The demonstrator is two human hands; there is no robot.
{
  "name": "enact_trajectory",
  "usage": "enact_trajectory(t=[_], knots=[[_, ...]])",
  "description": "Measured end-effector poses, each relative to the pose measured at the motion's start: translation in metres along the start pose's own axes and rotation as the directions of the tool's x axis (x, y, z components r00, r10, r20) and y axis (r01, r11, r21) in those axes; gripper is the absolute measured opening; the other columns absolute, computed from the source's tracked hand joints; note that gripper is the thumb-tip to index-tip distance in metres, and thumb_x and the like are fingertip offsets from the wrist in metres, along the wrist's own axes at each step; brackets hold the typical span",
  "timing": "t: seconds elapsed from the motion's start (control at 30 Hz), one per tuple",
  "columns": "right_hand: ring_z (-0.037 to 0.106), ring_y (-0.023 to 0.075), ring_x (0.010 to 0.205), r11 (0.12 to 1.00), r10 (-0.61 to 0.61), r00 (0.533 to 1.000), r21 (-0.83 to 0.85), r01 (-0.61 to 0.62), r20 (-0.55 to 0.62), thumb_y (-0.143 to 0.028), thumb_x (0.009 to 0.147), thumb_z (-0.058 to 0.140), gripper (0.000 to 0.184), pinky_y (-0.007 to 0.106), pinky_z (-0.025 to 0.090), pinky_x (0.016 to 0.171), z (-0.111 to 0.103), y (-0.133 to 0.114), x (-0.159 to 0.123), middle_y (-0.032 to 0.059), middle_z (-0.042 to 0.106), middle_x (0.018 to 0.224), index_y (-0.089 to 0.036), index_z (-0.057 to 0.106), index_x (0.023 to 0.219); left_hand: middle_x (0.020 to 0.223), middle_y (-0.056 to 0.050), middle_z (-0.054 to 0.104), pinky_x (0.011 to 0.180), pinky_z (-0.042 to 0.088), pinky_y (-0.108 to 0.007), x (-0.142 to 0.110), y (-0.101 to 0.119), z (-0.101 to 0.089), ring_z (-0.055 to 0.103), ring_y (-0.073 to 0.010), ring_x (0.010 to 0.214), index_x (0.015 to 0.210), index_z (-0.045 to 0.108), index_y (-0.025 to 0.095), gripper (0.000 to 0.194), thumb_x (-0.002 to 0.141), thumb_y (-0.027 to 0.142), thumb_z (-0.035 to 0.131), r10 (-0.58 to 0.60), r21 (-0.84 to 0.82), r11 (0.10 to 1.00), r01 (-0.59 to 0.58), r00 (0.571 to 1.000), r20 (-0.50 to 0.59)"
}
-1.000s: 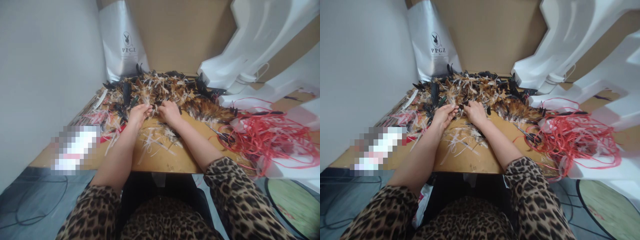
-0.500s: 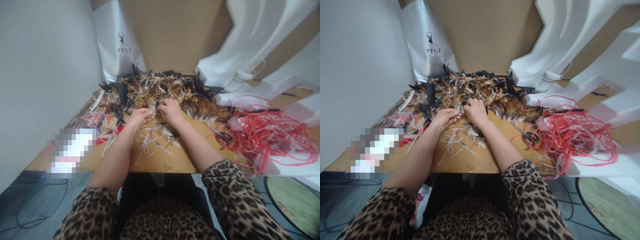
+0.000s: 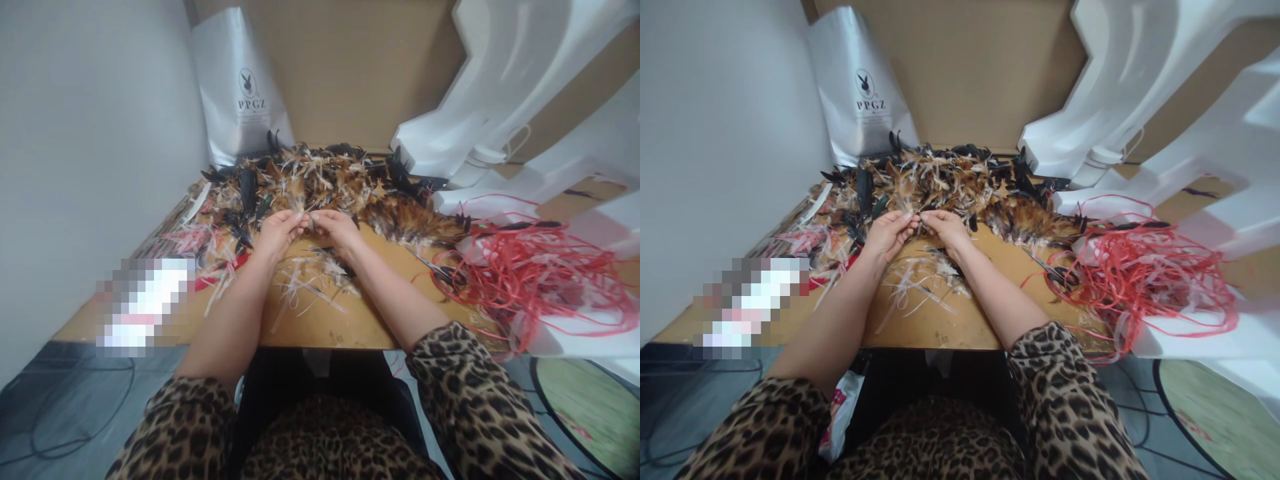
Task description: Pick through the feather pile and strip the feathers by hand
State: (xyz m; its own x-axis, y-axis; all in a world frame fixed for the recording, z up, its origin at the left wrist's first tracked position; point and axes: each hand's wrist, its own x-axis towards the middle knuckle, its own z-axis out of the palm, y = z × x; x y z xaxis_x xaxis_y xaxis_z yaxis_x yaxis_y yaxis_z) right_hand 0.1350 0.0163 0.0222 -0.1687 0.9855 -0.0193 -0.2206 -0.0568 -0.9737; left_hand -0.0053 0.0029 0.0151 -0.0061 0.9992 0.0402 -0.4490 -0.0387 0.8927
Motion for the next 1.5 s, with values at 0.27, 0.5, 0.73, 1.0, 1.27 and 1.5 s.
enact_trajectory(t=[0.27, 0.5, 0.73, 1.0, 1.27, 1.5], knots=[[0.042, 0.0046, 0.049, 0.992, 0.028, 1.0, 0.126, -0.026, -0.01, -0.038, 0.049, 0.077, 0.034, 0.019, 0.032, 0.048, 0.002, 0.002, 0.0, -0.0032, 0.059, 0.059, -0.015, 0.062, 0.07, 0.074, -0.006, 0.069, 0.056, 0.047, -0.014, -0.003, -0.003, 0.006, 0.062, -0.006, 0.058, 0.072, 0.065, 0.009, 0.016, 0.064, 0.02, 0.074, -0.014, 0.055, 0.998, 0.013, 1.0, 0.016], [0.04, 0.0053, 0.047, 0.994, -0.105, 0.994, -0.037, 0.104, -0.025, -0.038, 0.054, 0.074, 0.029, 0.02, 0.031, 0.048, -0.005, -0.002, 0.002, -0.0049, 0.053, 0.052, -0.016, 0.061, 0.066, 0.078, -0.008, 0.07, 0.05, 0.047, -0.014, -0.004, -0.001, 0.002, 0.065, -0.0086, 0.059, 0.077, 0.063, 0.009, 0.015, 0.068, 0.018, 0.071, -0.147, 0.005, 0.989, 0.147, 0.988, 0.053], [0.041, 0.0068, 0.051, 0.965, -0.162, 0.986, -0.204, 0.167, 0.039, -0.04, 0.058, 0.071, 0.026, 0.021, 0.033, 0.052, -0.01, -0.009, -0.001, -0.0044, 0.053, 0.054, -0.016, 0.06, 0.064, 0.073, -0.008, 0.07, 0.047, 0.045, -0.013, -0.002, -0.001, -0.001, 0.064, -0.0085, 0.057, 0.079, 0.063, 0.008, 0.012, 0.07, 0.013, 0.069, -0.27, -0.015, 0.962, 0.272, 0.96, 0.072], [0.048, 0.0084, 0.056, 0.904, -0.233, 0.968, -0.347, 0.252, 0.096, -0.037, 0.063, 0.068, 0.023, 0.023, 0.038, 0.059, -0.013, -0.005, 0.002, -0.0018, 0.06, 0.062, -0.015, 0.063, 0.067, 0.071, -0.008, 0.069, 0.048, 0.046, -0.011, -0.002, -0.004, -0.002, 0.062, -0.0064, 0.056, 0.078, 0.066, 0.007, 0.012, 0.069, 0.013, 0.07, -0.267, 0.022, 0.964, 0.266, 0.958, 0.109], [0.048, 0.008, 0.054, 0.918, -0.21, 0.974, -0.325, 0.227, 0.086, -0.037, 0.062, 0.068, 0.023, 0.022, 0.038, 0.056, -0.013, -0.005, 0.002, -0.0023, 0.059, 0.06, -0.016, 0.063, 0.067, 0.067, -0.008, 0.068, 0.051, 0.046, -0.012, -0.002, -0.006, -0.001, 0.06, -0.0058, 0.054, 0.074, 0.066, 0.007, 0.011, 0.067, 0.014, 0.071, -0.255, 0.069, 0.966, 0.249, 0.962, 0.096], [0.049, 0.008, 0.054, 0.972, -0.136, 0.989, -0.185, 0.144, 0.056, -0.039, 0.058, 0.073, 0.027, 0.022, 0.038, 0.055, -0.012, 0.0, 0.005, -0.0018, 0.061, 0.059, -0.016, 0.065, 0.069, 0.067, -0.009, 0.068, 0.05, 0.046, -0.014, -0.005, -0.004, 0.003, 0.059, -0.006, 0.051, 0.072, 0.065, 0.007, 0.012, 0.067, 0.016, 0.071, -0.203, 0.144, 0.97, 0.194, 0.978, 0.046]])
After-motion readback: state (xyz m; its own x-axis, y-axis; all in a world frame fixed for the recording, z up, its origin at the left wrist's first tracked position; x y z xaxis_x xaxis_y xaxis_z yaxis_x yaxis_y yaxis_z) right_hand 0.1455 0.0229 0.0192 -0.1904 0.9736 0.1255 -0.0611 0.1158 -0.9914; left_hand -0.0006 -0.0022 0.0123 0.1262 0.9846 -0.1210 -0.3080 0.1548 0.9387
